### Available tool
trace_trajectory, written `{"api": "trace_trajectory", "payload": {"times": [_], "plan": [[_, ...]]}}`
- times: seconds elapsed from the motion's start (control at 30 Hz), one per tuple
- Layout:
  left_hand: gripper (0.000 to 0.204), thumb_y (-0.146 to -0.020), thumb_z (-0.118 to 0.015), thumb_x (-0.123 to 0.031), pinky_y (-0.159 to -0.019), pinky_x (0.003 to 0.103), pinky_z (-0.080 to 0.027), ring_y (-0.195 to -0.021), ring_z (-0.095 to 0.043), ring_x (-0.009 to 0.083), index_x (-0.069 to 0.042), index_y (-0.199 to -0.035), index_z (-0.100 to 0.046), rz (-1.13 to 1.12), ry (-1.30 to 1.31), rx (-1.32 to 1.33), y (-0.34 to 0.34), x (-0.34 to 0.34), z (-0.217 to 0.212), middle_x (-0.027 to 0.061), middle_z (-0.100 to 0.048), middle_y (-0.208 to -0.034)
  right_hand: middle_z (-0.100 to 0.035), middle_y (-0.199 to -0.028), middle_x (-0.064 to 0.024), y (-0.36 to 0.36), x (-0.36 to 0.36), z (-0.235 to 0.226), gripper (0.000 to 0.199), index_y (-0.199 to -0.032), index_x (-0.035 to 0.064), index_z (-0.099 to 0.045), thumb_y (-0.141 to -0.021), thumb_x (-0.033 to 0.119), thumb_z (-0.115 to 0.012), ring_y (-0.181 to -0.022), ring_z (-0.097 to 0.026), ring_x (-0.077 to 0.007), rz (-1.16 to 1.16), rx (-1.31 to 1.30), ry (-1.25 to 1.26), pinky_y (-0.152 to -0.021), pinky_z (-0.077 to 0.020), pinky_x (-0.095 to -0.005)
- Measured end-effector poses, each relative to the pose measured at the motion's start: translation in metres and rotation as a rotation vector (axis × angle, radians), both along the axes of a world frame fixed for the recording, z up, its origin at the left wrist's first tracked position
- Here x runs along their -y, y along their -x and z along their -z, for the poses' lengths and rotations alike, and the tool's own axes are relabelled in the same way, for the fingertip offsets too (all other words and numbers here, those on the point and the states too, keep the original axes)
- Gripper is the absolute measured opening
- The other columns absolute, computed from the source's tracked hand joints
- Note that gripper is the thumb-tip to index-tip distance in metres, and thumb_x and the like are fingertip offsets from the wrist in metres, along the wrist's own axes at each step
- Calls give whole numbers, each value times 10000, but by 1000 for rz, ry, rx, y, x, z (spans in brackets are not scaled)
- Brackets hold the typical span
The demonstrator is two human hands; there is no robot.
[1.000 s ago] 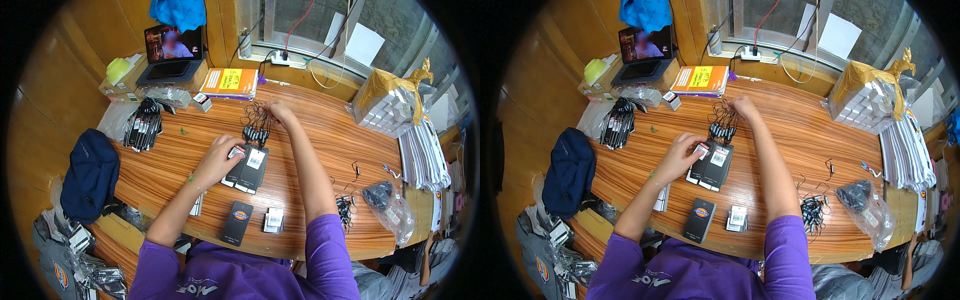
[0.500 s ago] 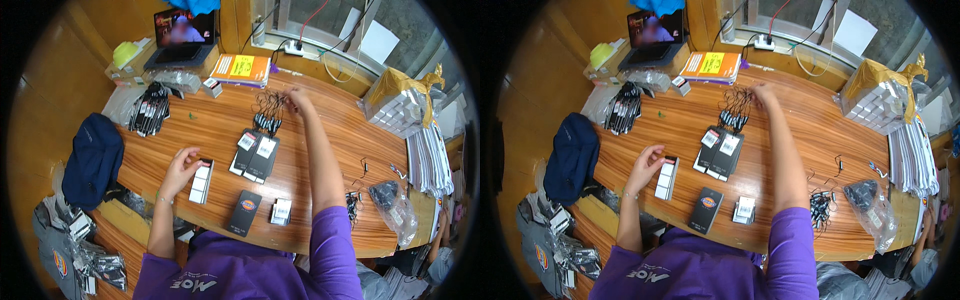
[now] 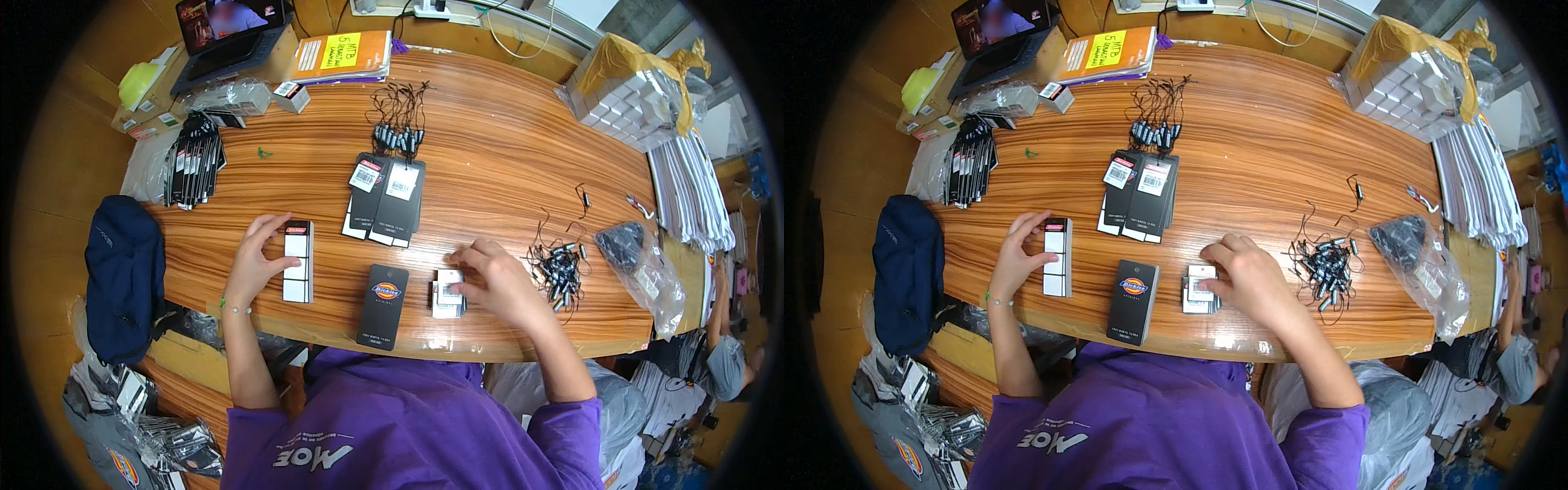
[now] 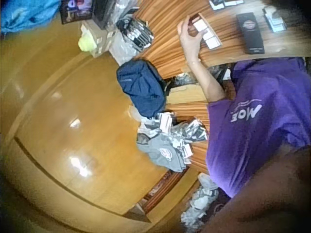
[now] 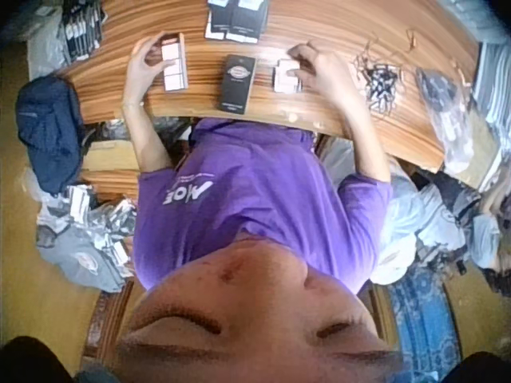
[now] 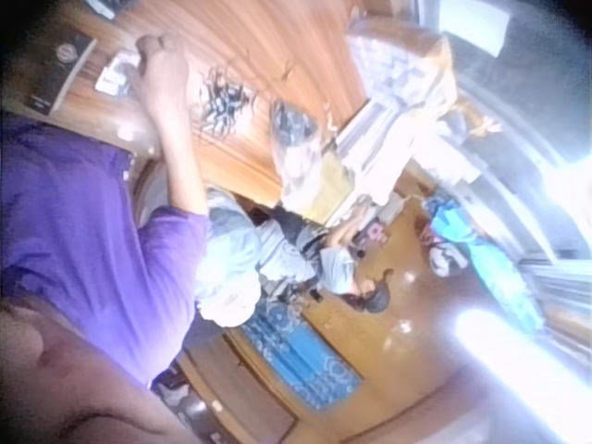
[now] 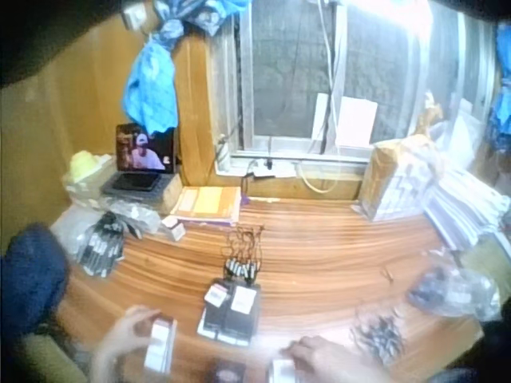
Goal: The person repeatedly picks up small black rectangular boxes and thin black wires from a wooden table. They attach the wires to the boxes and place the assembled units into a growing pile. A laptop is visible in the background.
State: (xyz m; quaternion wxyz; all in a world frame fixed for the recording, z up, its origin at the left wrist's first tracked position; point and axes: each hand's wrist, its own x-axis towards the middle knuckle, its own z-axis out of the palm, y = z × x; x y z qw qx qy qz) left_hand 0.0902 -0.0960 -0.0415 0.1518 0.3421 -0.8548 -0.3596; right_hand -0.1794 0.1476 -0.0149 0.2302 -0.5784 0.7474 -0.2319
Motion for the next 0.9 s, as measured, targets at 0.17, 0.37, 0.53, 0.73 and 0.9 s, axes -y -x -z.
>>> {"api": "trace_trajectory", "payload": {"times": [0.17, 0.37, 0.53, 0.73, 0.9], "plan": [[668, -549, -792, -167, -946, 336, -353, -1101, -445, 258, -93, -1170, -556, 92, 305, -26, 19, -31, -34, 65, -529, -1105, -561, -891, -104, -15, -11, 17, 302, -904, 49, -648, -639, 169, -733, -869, -528, -283, 98, -45, 150, -753, -444, -364], [644, -542, -800, -220, -916, 345, -375, -1063, -454, 239, -91, -1134, -581, 472, 29, 10, 57, -67, -26, 55, -531, -1097, -540, -810, -97, -22, -12, 16, 269, -896, 38, -643, -648, 97, -729, -770, -524, -248, 214, 73, 201, -668, -449, -339], [611, -547, -803, -206, -886, 324, -394, -1030, -462, 226, -87, -1109, -595, 452, 72, 17, 55, -70, -23, 53, -531, -1051, -529, -678, -67, -27, -18, 31, 221, -925, 19, -631, -713, 41, -689, -612, -516, -151, 397, 466, 137, -572, -433, -271], [580, -554, -800, -129, -839, 296, -435, -933, -528, 193, -70, -1092, -590, 296, -303, 15, 53, -81, -39, 65, -542, -1002, -586, -733, -76, -45, -18, 20, 231, -980, 24, -629, -754, 49, -665, -618, -532, -123, 298, 593, 320, -593, -447, -258], [425, -651, -751, -45, -764, 265, -473, -854, -569, 164, -35, -1034, -566, 299, -97, -64, 49, -85, -29, 63, -568, -960, -624, -806, -53, -47, -12, 14, 241, -1006, 10, -631, -771, 60, -660, -685, -537, -105, 226, 655, 298, -651, -441, -228]]}}
